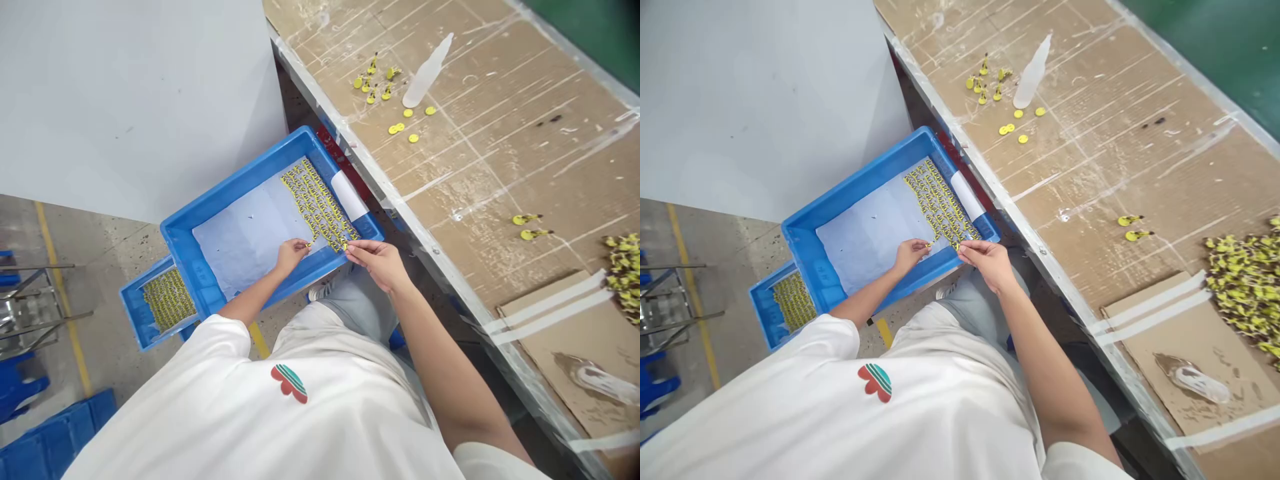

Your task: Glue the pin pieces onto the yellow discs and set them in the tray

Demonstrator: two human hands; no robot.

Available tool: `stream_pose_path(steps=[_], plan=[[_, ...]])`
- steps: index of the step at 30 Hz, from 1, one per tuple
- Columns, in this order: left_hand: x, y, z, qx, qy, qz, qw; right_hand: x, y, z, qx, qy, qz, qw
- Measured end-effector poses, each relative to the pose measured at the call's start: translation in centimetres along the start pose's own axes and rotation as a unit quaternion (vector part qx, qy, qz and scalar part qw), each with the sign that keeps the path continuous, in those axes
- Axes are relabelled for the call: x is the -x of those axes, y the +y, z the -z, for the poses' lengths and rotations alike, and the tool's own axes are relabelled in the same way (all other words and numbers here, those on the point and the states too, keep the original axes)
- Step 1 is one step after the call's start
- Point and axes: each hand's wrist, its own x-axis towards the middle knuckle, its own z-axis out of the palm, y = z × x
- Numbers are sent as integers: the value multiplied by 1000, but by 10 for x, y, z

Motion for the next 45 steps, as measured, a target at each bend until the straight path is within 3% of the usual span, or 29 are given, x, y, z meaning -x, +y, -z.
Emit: stream_pose_path(steps=[6,12,15,21,25,29,34,38,41,45], plan=[[-16,-12,-16,-121,5,-19,992,-22,-5,0,39,0,12,999],[-17,-16,-23,-174,14,-6,985,-54,4,-11,197,-18,8,980],[-18,-16,-26,-177,19,1,984,-76,8,-17,324,-41,1,945],[-22,-18,-24,-156,1,23,988,-114,20,-43,547,-100,-49,829],[-18,-25,-17,-144,-40,51,987,-128,34,-58,610,-147,-116,770],[-14,-31,-16,-132,-71,63,987,-132,44,-63,632,-167,-146,743],[-14,-32,-24,-111,-67,57,990,-129,44,-64,639,-171,-153,734],[-17,-29,-30,-92,-59,51,993,-120,32,-63,640,-168,-117,741],[-20,-26,-32,-81,-52,55,994,-104,11,-51,630,-128,-43,765],[-22,-22,-33,-75,-41,72,994,-66,-15,-19,570,-53,64,818]])
